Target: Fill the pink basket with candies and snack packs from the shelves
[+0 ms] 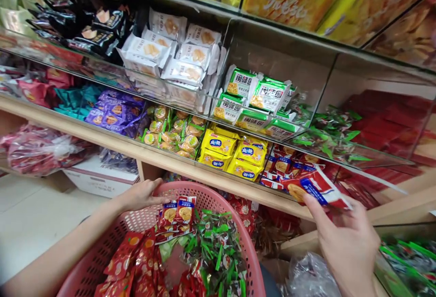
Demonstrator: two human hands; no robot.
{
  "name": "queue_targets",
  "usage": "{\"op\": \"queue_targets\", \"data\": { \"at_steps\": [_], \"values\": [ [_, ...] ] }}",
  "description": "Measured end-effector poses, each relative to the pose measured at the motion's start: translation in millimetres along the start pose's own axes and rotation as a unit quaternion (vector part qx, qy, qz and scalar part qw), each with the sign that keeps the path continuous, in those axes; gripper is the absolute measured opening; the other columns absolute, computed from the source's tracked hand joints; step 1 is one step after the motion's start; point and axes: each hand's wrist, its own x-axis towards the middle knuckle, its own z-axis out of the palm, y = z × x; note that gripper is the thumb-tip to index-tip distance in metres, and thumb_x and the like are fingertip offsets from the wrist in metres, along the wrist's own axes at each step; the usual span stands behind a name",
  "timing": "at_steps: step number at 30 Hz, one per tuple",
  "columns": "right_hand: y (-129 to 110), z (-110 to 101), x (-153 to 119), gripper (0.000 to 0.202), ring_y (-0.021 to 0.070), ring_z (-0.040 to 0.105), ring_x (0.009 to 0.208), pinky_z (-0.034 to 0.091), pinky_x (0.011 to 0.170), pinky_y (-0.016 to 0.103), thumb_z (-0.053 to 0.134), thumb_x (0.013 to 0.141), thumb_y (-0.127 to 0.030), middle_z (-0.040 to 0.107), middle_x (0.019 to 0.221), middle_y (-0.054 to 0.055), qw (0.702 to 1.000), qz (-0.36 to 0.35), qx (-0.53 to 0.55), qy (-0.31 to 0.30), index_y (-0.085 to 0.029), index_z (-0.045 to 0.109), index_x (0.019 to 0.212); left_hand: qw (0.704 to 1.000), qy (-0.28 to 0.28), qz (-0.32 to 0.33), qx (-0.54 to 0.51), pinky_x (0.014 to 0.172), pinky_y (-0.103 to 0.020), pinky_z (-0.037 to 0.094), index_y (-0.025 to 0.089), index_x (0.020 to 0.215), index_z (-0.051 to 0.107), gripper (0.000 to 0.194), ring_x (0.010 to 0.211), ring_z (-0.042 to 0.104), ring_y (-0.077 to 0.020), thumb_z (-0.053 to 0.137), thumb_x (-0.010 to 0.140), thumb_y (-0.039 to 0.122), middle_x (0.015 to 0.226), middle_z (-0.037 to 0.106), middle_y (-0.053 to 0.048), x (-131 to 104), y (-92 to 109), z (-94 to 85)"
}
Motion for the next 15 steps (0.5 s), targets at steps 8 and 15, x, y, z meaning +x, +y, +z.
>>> {"op": "queue_targets", "data": {
  "at_steps": [8, 15],
  "values": [
    [-17, 71, -82, 0.034, 0.0183, 0.062, 0.073, 0.051, 0.065, 0.030, 0.062, 0.071, -0.041, 0.066, 0.087, 0.005, 0.933, 0.084, 0.047, -0.346, -0.020, 0.054, 0.096, 1.000, 0.007, 0.010, 0.010, 0.057, -0.029, 0.039, 0.016, 0.096, 0.051, 0.069, 0.073, 0.062, -0.0268, 0.028, 0.070, 0.075, 0.078, 0.065, -0.011, 0, 1, 0.6],
    [-13, 133, -103, 0.034, 0.0154, 0.057, 0.058, 0.045, 0.055, 0.027, 0.060, 0.072, -0.040, 0.063, 0.071, 0.000, 0.882, 0.118, 0.080, -0.450, -0.020, 0.051, 0.098, 1.000, 0.009, 0.010, 0.014, 0.061, -0.030, 0.041, 0.015, 0.097, 0.050, 0.069, 0.076, 0.063, -0.0272, 0.025, 0.071, 0.075, 0.081, 0.065, -0.012, -1, 0, 0.3]
  ]
}}
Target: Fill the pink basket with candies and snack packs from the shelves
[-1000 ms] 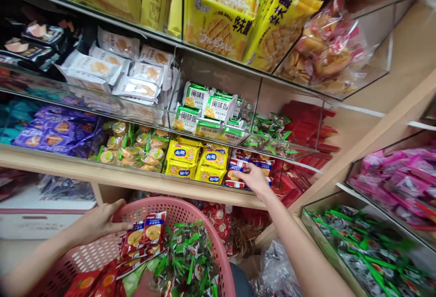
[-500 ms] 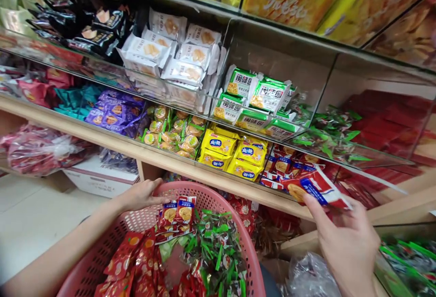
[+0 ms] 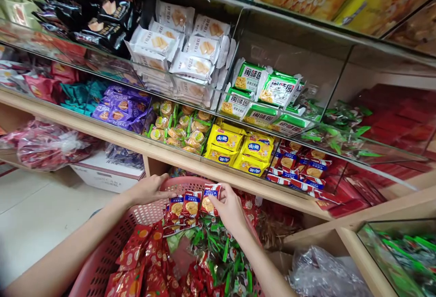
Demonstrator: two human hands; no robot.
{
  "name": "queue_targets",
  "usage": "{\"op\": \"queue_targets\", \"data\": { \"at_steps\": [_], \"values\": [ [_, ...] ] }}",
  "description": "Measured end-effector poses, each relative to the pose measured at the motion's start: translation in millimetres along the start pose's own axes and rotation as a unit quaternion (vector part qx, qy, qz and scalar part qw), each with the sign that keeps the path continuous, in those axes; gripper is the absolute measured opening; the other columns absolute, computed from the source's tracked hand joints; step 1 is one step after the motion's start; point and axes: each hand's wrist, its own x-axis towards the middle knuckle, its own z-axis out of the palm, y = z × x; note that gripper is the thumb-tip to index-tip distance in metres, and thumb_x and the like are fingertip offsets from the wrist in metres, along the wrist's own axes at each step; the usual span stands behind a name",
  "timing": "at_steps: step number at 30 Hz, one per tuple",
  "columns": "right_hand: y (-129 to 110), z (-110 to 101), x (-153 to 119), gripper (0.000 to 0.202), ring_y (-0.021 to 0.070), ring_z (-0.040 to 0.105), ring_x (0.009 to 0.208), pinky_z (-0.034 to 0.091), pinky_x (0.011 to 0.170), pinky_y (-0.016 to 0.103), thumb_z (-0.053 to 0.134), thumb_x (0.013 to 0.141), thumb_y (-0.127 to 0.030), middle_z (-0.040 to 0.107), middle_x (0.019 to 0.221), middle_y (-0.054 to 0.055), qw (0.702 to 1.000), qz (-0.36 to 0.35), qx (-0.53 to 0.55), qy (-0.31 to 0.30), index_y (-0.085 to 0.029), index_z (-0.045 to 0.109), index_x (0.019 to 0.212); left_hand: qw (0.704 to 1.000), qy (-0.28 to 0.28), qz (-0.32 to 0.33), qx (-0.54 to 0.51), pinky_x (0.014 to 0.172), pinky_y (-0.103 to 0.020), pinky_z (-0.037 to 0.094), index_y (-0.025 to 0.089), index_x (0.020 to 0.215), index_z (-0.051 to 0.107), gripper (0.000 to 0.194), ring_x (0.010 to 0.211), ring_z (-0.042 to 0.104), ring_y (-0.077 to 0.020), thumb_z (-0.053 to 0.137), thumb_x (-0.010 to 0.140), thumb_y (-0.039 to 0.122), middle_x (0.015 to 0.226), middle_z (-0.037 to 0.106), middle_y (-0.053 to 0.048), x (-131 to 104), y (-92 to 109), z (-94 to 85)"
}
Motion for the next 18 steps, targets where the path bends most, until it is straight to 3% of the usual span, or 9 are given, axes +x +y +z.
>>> {"op": "queue_targets", "data": {
  "at_steps": [5, 10, 18],
  "values": [
    [-15, 23, -2, 0.033, 0.0154, 0.059, 0.069, 0.047, 0.063, 0.027, 0.056, 0.076, -0.042, 0.061, 0.076, 0.001, 0.983, 0.023, 0.160, -0.085, -0.020, 0.048, 0.100, 1.000, -0.003, -0.002, 0.003, 0.063, -0.033, 0.043, 0.016, 0.097, 0.050, 0.065, 0.080, 0.063, -0.0288, 0.021, 0.076, 0.071, 0.083, 0.066, -0.013, 0, -1, 1.3],
    [-18, 51, 3, 0.030, 0.0136, 0.057, 0.063, 0.045, 0.058, 0.026, 0.051, 0.079, -0.039, 0.057, 0.069, -0.002, 0.987, -0.001, 0.116, -0.108, -0.019, 0.048, 0.101, 1.000, 0.007, 0.000, -0.005, 0.065, -0.034, 0.044, 0.016, 0.095, 0.050, 0.056, 0.081, 0.063, -0.0273, 0.011, 0.086, 0.055, 0.083, 0.066, -0.012, 1, -2, 3.7],
    [-25, 84, 13, 0.023, 0.0132, 0.054, 0.057, 0.041, 0.053, 0.024, 0.048, 0.079, -0.036, 0.057, 0.064, -0.003, 0.989, -0.021, 0.066, -0.128, -0.019, 0.051, 0.094, 1.000, 0.013, 0.002, -0.019, 0.066, -0.033, 0.043, 0.016, 0.094, 0.051, 0.052, 0.081, 0.063, -0.0253, 0.009, 0.090, 0.046, 0.081, 0.066, -0.012, -1, -4, 4.6]
  ]
}}
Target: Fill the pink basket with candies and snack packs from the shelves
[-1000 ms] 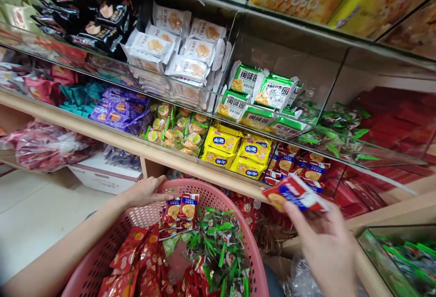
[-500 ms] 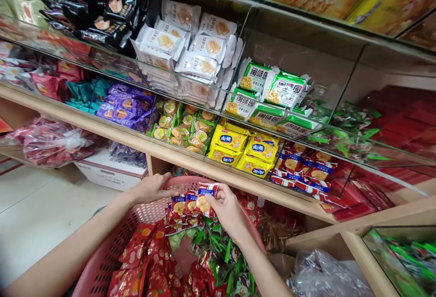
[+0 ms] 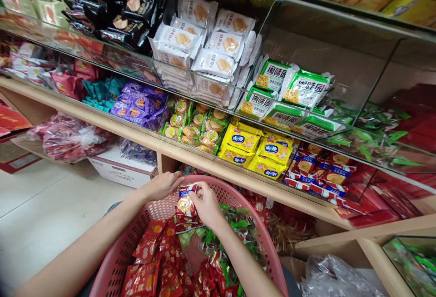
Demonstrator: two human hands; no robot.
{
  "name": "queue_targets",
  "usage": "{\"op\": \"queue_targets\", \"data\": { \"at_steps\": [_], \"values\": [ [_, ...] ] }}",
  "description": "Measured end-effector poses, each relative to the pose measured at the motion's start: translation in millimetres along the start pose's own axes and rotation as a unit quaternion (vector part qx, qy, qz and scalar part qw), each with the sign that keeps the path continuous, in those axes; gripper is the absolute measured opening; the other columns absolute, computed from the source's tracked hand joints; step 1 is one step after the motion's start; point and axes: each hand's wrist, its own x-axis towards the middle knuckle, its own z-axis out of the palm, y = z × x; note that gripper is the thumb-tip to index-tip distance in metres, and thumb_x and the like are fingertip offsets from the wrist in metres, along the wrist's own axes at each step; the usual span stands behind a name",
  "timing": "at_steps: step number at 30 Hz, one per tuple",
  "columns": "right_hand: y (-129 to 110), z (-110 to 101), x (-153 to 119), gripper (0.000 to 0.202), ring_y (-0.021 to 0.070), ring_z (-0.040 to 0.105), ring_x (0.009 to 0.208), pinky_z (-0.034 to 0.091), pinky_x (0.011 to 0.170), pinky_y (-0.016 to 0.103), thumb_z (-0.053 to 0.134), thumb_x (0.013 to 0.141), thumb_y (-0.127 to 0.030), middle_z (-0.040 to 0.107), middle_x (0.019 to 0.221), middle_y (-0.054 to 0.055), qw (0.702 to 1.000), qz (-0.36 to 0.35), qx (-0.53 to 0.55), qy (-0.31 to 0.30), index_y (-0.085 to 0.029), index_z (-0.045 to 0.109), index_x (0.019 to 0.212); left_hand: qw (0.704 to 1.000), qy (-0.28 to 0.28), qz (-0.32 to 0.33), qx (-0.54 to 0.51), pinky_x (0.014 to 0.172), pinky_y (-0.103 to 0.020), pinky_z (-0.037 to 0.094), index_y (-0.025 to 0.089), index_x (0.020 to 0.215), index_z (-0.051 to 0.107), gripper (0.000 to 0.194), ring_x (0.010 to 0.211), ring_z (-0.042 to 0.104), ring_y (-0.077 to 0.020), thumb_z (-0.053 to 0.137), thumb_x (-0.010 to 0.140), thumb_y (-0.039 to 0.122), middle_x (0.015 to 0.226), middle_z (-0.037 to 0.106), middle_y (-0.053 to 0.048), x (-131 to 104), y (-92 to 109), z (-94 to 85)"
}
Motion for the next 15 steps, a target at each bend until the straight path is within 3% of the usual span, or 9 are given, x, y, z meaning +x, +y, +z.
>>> {"op": "queue_targets", "data": {
  "at_steps": [6, 10, 15],
  "values": [
    [8, 5, 6, 0.025, 0.0136, 0.052, 0.056, 0.039, 0.055, 0.025, 0.049, 0.078, -0.034, 0.057, 0.061, -0.004, 0.990, -0.036, -0.126, 0.047, -0.021, 0.053, 0.099, 1.000, -0.002, -0.002, -0.003, 0.064, -0.033, 0.042, 0.016, 0.092, 0.052, 0.055, 0.080, 0.063, -0.0256, 0.006, 0.089, 0.048, 0.079, 0.066, -0.011, 1, -1, 1.1],
    [14, 4, 5, 0.030, 0.0178, 0.056, 0.076, 0.043, 0.068, 0.029, 0.050, 0.077, -0.032, 0.061, 0.082, 0.002, 0.980, -0.055, -0.173, 0.083, -0.021, 0.053, 0.105, 1.000, 0.000, -0.005, -0.008, 0.062, -0.032, 0.042, 0.016, 0.091, 0.052, 0.060, 0.080, 0.063, -0.0272, 0.008, 0.086, 0.056, 0.080, 0.066, -0.012, 1, 1, -0.7],
    [18, 7, 5, 0.029, 0.0209, 0.053, 0.097, 0.041, 0.086, 0.035, 0.051, 0.077, -0.027, 0.057, 0.103, 0.007, 0.972, -0.080, -0.184, 0.125, -0.020, 0.053, 0.105, 1.000, -0.009, -0.012, -0.022, 0.056, -0.031, 0.039, 0.016, 0.089, 0.053, 0.068, 0.075, 0.064, -0.0293, 0.020, 0.074, 0.074, 0.078, 0.066, -0.013, 0, 1, -3.2]
  ]
}}
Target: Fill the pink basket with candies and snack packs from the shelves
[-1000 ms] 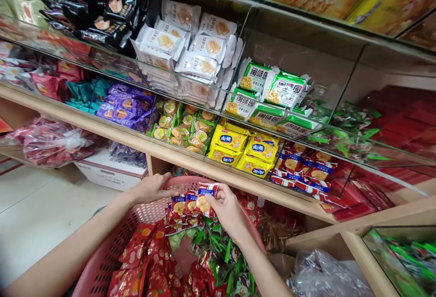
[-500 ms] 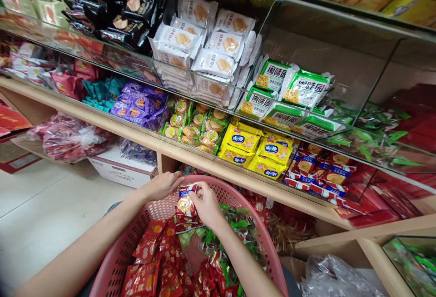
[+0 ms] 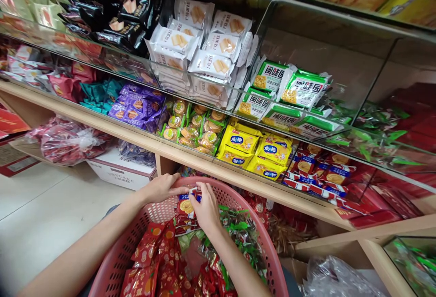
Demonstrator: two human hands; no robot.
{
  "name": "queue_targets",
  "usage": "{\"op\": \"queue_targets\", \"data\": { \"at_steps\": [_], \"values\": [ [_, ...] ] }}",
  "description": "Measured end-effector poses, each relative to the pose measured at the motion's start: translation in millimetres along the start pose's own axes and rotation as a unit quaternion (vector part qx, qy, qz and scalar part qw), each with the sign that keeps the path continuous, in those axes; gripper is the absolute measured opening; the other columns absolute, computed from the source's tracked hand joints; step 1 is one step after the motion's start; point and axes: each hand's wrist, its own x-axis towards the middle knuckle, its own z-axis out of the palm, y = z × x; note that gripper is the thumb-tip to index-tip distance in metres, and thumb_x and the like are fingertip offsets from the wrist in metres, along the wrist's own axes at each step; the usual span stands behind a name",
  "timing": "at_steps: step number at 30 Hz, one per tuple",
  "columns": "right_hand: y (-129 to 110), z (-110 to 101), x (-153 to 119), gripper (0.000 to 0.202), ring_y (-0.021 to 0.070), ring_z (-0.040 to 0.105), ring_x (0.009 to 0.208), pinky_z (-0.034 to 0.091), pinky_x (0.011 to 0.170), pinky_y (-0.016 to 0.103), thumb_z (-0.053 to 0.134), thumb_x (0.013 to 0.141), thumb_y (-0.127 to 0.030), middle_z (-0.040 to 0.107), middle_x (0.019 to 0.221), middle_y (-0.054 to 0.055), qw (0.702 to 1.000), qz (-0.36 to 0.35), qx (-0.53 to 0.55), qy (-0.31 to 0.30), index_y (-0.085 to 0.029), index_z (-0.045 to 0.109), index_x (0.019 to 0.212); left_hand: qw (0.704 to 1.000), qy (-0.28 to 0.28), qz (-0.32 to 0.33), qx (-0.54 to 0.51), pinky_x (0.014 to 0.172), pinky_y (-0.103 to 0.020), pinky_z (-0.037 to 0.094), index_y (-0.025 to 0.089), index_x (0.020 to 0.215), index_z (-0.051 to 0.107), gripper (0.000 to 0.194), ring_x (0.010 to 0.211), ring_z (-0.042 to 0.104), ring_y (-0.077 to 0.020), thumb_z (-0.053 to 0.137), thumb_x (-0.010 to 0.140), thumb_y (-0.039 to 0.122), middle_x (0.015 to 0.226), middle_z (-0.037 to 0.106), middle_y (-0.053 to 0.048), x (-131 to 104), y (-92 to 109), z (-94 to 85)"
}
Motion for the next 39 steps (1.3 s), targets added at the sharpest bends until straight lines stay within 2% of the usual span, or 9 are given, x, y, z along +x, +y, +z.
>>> {"op": "queue_targets", "data": {
  "at_steps": [7, 13, 16, 20, 23, 25, 29, 32, 39],
  "values": [
    [-2, -19, -13, 0.027, 0.0205, 0.052, 0.099, 0.042, 0.086, 0.036, 0.039, 0.085, -0.027, 0.053, 0.108, 0.008, 0.999, -0.031, -0.016, 0.024, -0.022, 0.050, 0.109, 1.000, -0.015, -0.011, 0.003, 0.055, -0.030, 0.039, 0.016, 0.094, 0.052, 0.076, 0.078, 0.063, -0.0319, 0.036, 0.060, 0.081, 0.080, 0.066, -0.014, 2, -1, 0.7],
    [3, -57, -47, 0.038, 0.0213, 0.042, 0.116, 0.037, 0.096, 0.036, 0.046, 0.083, -0.036, 0.043, 0.126, 0.005, 0.997, -0.009, -0.060, -0.038, -0.026, 0.042, 0.120, 1.000, -0.014, -0.006, -0.009, 0.056, -0.028, 0.039, 0.017, 0.094, 0.052, 0.069, 0.076, 0.063, -0.0287, 0.036, 0.064, 0.077, 0.079, 0.066, -0.011, 1, -1, -1.6],
    [4, -96, -53, 0.035, 0.0195, 0.045, 0.114, 0.039, 0.095, 0.035, 0.043, 0.085, -0.031, 0.045, 0.125, 0.005, 0.996, -0.029, -0.079, 0.010, -0.027, 0.044, 0.119, 0.999, -0.013, 0.007, -0.033, 0.056, -0.028, 0.038, 0.017, 0.093, 0.052, 0.066, 0.075, 0.063, -0.0280, 0.036, 0.067, 0.075, 0.076, 0.066, -0.010, 1, -2, -2.0],
    [15, -170, -46, 0.025, 0.0187, 0.053, 0.099, 0.043, 0.086, 0.034, 0.044, 0.084, -0.028, 0.053, 0.112, 0.007, 0.973, -0.055, -0.125, 0.186, -0.023, 0.053, 0.107, 0.998, -0.016, 0.003, -0.052, 0.056, -0.028, 0.038, 0.017, 0.091, 0.051, 0.062, 0.073, 0.063, -0.0275, 0.037, 0.068, 0.073, 0.074, 0.066, -0.009, 5, -6, 0.1],
    [39, -229, -35, 0.023, 0.0191, 0.055, 0.094, 0.044, 0.081, 0.034, 0.044, 0.083, -0.028, 0.058, 0.104, 0.007, 0.940, -0.067, -0.189, 0.277, -0.021, 0.056, 0.100, 0.998, -0.014, -0.001, -0.065, 0.058, -0.028, 0.039, 0.018, 0.094, 0.052, 0.059, 0.076, 0.062, -0.0273, 0.040, 0.068, 0.070, 0.078, 0.066, -0.009, 9, -8, 2.9],
    [60, -263, -26, 0.024, 0.0189, 0.057, 0.088, 0.046, 0.075, 0.033, 0.044, 0.081, -0.029, 0.060, 0.098, 0.008, 0.921, -0.046, -0.229, 0.311, -0.019, 0.056, 0.098, 0.997, -0.015, -0.004, -0.071, 0.060, -0.028, 0.040, 0.018, 0.096, 0.052, 0.059, 0.078, 0.062, -0.0274, 0.041, 0.069, 0.069, 0.080, 0.066, -0.009, 10, -9, 4.6],
    [99, -309, -8, 0.033, 0.0194, 0.059, 0.080, 0.046, 0.072, 0.032, 0.046, 0.074, -0.027, 0.061, 0.096, 0.012, 0.904, 0.085, -0.269, 0.321, -0.013, 0.053, 0.103, 0.997, -0.015, -0.001, -0.078, 0.061, -0.027, 0.040, 0.018, 0.095, 0.052, 0.057, 0.078, 0.062, -0.0259, 0.042, 0.069, 0.067, 0.080, 0.066, -0.007, 13, -9, 6.4],
    [108, -321, 4, 0.049, 0.0251, 0.059, 0.087, 0.044, 0.076, 0.037, 0.050, 0.072, -0.034, 0.060, 0.099, 0.016, 0.890, 0.167, -0.311, 0.290, -0.009, 0.044, 0.114, 0.996, -0.012, 0.003, -0.090, 0.060, -0.027, 0.040, 0.019, 0.090, 0.053, 0.051, 0.073, 0.062, -0.0241, 0.043, 0.070, 0.065, 0.075, 0.067, -0.005, 13, -9, 7.4],
    [86, -311, 23, 0.061, 0.0358, 0.055, 0.094, 0.042, 0.071, 0.043, 0.042, 0.077, -0.050, 0.055, 0.104, 0.025, 0.836, 0.261, -0.394, 0.276, -0.008, 0.036, 0.121, 0.994, -0.008, -0.002, -0.108, 0.062, -0.027, 0.042, 0.018, 0.098, 0.053, 0.053, 0.076, 0.062, -0.0242, 0.045, 0.071, 0.063, 0.079, 0.067, -0.004, 17, -19, 15.2]
  ]
}}
